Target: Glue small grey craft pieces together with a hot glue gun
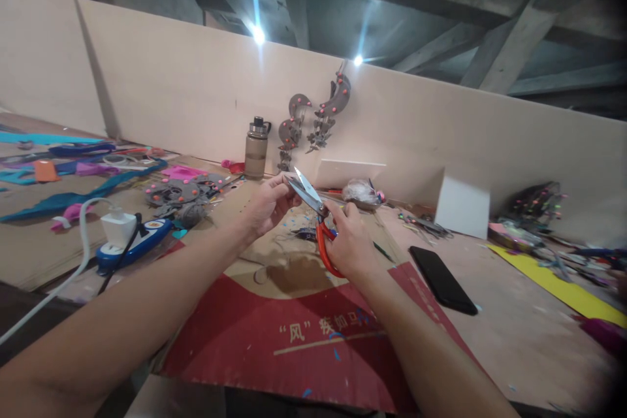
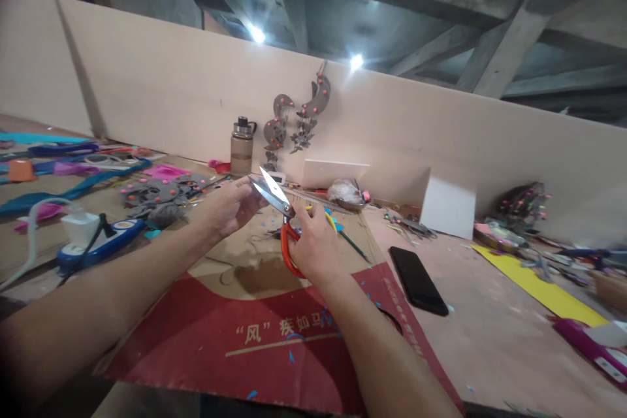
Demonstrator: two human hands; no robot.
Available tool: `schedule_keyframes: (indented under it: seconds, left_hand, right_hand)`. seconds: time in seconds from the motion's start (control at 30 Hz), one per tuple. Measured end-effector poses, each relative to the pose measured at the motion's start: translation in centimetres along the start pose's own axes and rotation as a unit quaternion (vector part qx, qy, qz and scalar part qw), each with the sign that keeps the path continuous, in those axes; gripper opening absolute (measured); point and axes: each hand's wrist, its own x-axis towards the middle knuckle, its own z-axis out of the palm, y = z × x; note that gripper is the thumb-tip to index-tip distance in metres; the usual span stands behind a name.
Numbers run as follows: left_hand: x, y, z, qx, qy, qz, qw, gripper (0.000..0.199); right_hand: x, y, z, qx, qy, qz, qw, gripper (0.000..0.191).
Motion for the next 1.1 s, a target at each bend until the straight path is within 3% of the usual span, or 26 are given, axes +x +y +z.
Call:
schedule_keyframes:
  seconds: [1.1]
  left_hand:
    - [-0.18,0.25,0.21,0.029,-0.023,-0.014,0.999,0.004]
  right_hand:
    - [0.1,0.8,0.62,-0.06,0.028,-0.021,0.998,0.042]
